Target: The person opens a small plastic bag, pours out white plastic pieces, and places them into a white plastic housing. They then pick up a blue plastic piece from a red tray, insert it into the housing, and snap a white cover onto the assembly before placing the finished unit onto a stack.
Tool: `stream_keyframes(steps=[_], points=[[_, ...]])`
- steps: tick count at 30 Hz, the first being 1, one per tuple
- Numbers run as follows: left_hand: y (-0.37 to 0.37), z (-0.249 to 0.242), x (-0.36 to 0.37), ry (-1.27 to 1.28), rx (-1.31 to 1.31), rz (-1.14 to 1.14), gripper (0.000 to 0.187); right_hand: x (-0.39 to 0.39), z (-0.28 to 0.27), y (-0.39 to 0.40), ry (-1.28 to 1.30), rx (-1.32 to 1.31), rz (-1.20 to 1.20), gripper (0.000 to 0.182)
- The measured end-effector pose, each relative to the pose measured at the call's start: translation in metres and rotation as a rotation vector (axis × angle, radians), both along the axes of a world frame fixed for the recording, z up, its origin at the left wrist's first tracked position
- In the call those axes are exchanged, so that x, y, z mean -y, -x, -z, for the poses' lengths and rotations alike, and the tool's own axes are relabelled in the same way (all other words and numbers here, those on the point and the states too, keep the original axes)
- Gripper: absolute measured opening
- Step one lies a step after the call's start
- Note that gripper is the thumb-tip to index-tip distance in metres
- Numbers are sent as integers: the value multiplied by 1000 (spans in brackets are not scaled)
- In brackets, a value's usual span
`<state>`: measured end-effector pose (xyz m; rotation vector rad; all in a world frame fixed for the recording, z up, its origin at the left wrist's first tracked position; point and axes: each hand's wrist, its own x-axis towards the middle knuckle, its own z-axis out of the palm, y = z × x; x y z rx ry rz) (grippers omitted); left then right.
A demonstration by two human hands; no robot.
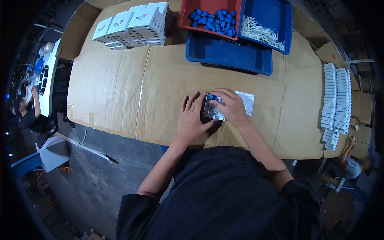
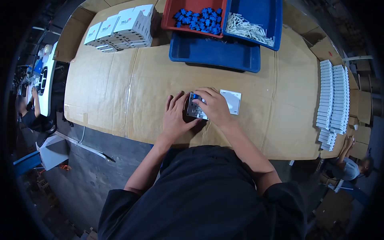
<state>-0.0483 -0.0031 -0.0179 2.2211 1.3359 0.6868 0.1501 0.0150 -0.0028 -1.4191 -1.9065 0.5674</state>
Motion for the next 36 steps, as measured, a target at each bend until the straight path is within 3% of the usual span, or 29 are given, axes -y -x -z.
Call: stream_keyframes(steps=[14, 22, 29, 32, 33, 36], points=[[2, 2, 0, 33, 4, -7, 94, 4, 9, 16, 32, 42, 4, 25], [2, 1, 0, 45, 1, -2, 92, 21, 11, 20, -101, 322, 74, 24], [3, 4, 2, 19, 3, 19, 94, 19, -10, 18, 25, 547, -121, 33], [4, -1, 2, 3, 48, 42, 99, 24, -8, -14, 22, 192, -99, 44], [2, -2, 4, -11, 38, 11, 100, 27, -4, -31, 16, 219, -57, 53], [-1, -7, 18, -7, 0, -74, 102, 40, -26, -76, 204, 290, 50, 56]])
